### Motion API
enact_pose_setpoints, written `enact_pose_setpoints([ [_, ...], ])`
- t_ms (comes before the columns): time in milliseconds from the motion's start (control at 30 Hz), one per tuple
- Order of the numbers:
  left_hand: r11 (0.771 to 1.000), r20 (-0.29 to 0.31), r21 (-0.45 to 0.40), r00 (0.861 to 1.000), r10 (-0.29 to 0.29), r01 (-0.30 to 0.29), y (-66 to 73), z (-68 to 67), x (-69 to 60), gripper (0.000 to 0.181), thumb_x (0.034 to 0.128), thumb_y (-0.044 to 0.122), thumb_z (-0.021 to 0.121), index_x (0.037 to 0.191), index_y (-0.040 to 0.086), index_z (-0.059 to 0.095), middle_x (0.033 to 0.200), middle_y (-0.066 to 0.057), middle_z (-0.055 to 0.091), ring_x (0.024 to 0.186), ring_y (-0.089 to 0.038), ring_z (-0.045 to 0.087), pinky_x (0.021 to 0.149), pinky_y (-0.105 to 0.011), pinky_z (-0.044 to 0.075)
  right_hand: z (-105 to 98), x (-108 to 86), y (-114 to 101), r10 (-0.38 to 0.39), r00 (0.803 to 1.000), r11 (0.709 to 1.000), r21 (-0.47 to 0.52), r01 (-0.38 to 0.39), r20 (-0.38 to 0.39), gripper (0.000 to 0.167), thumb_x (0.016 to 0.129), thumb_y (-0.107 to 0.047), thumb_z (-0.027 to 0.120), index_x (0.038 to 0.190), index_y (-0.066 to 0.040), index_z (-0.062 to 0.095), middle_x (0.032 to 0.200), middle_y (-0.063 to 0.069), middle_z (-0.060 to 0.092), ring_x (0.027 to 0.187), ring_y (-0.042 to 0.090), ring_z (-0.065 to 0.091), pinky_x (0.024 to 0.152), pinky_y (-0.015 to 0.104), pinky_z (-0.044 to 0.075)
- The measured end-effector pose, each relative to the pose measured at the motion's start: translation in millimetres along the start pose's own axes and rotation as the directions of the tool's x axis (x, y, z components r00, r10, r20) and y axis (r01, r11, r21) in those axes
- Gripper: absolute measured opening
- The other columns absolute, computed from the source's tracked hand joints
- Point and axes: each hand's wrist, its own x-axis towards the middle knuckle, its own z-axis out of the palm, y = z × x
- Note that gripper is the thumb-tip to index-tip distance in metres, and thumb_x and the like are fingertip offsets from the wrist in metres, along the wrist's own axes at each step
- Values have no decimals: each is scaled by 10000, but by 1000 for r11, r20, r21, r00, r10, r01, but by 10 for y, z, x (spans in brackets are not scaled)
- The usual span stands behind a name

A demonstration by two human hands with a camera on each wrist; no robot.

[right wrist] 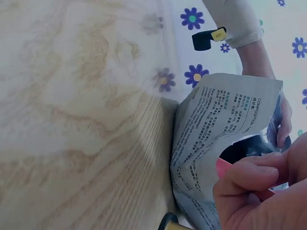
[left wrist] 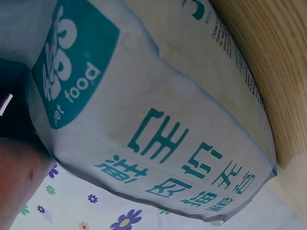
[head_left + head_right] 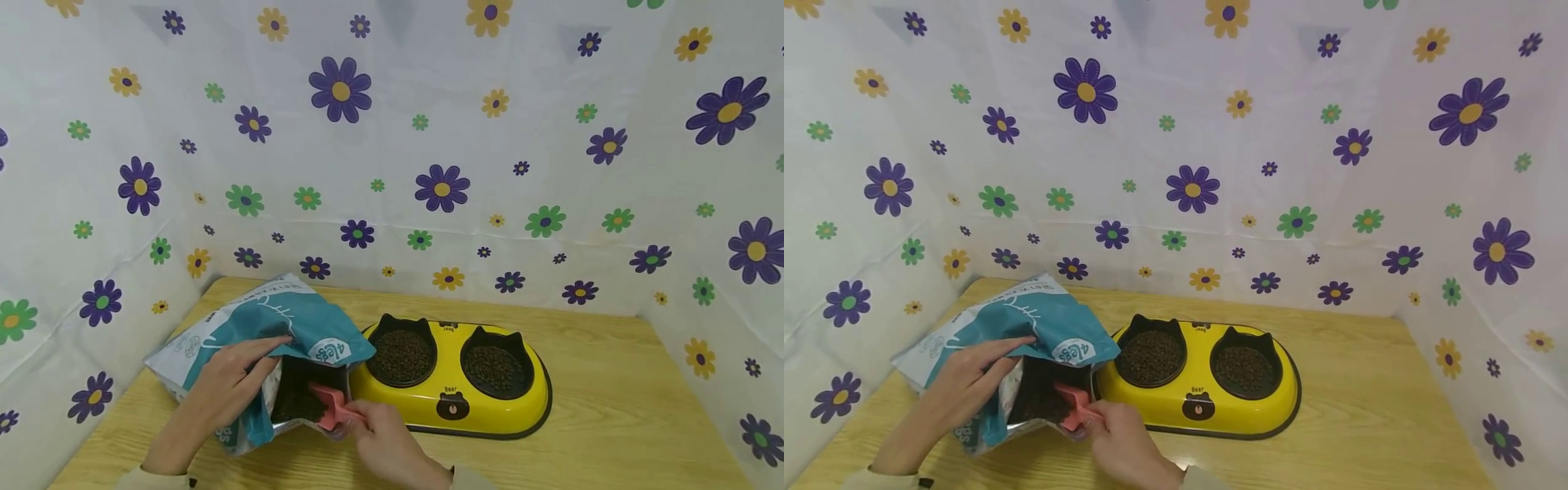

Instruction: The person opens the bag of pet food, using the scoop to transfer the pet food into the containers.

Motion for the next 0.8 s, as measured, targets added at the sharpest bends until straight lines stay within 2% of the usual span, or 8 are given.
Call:
enact_pose_setpoints([
  [133, 1000, 5, -2, 1000, 3, -3, 7, -3, 2, 356, 1088, 234, 476, 1396, 237, 656, 1372, -38, 683, 1299, -372, 612, 1038, -614, 477, 10, 8, 4, 96, 995, 980, 175, -95, 6, 269, 1022, -58, 514, 1181, -12, 726, 735, 2, 524, 553, 110, 389, 511, 225, 314],
  [233, 1000, -1, -1, 1000, 2, -2, 9, -5, 5, 356, 1088, 231, 476, 1395, 239, 656, 1370, -37, 684, 1297, -372, 613, 1038, -613, 477, 13, -2, -12, 171, 985, 931, 320, -174, 37, 264, 1057, -119, 510, 1190, -31, 720, 694, 6, 490, 485, 130, 334, 449, 239, 273],
  [333, 1000, -7, 1, 1000, 2, -2, 11, -10, 10, 355, 1088, 229, 476, 1394, 237, 657, 1368, -38, 685, 1293, -370, 615, 1035, -613, 478, 19, -11, -36, 217, 973, 878, 421, -227, 73, 265, 1073, -159, 510, 1190, -36, 714, 627, -13, 444, 440, 124, 293, 418, 231, 243],
  [400, 1000, -7, 0, 1000, 2, -2, 14, -12, 16, 354, 1089, 234, 477, 1395, 236, 656, 1368, -38, 685, 1294, -370, 615, 1034, -613, 479, 19, -10, -44, 239, 967, 849, 464, -253, 91, 267, 1075, -176, 514, 1199, -40, 708, 600, -31, 413, 438, 117, 283, 418, 228, 235],
  [567, 1000, 14, -3, 1000, -9, 9, 33, -11, 21, 355, 1088, 247, 478, 1396, 238, 655, 1374, -41, 682, 1299, -376, 610, 1035, -624, 475, 14, -9, -34, 265, 957, 810, 511, -288, 118, 269, 1072, -191, 525, 1199, -33, 701, 608, -45, 401, 458, 111, 267, 430, 231, 220],
  [633, 1000, 15, -5, 1000, -12, 12, 38, -12, 20, 353, 1086, 245, 481, 1390, 240, 660, 1371, -39, 683, 1297, -374, 612, 1034, -625, 477, 8, -11, -21, 262, 956, 797, 529, -292, 133, 275, 1071, -193, 524, 1202, -19, 691, 610, -48, 393, 462, 108, 258, 433, 231, 212],
  [767, 1000, 13, -5, 1000, -16, 16, 46, -25, 11, 350, 1084, 242, 486, 1386, 240, 664, 1364, -35, 688, 1291, -372, 618, 1031, -624, 480, -10, -21, 8, 240, 955, 749, 592, -296, 173, 296, 1079, -193, 508, 1228, 16, 653, 614, -60, 360, 459, 92, 221, 439, 224, 185],
  [800, 1000, 13, -5, 1000, -16, 16, 45, -26, 8, 351, 1083, 241, 486, 1387, 240, 662, 1364, -34, 688, 1290, -372, 618, 1031, -625, 481, -22, -28, 5, 234, 954, 735, 609, -299, 186, 271, 1082, -192, 500, 1183, 9, 651, 617, -61, 351, 457, 89, 209, 439, 221, 178],
])
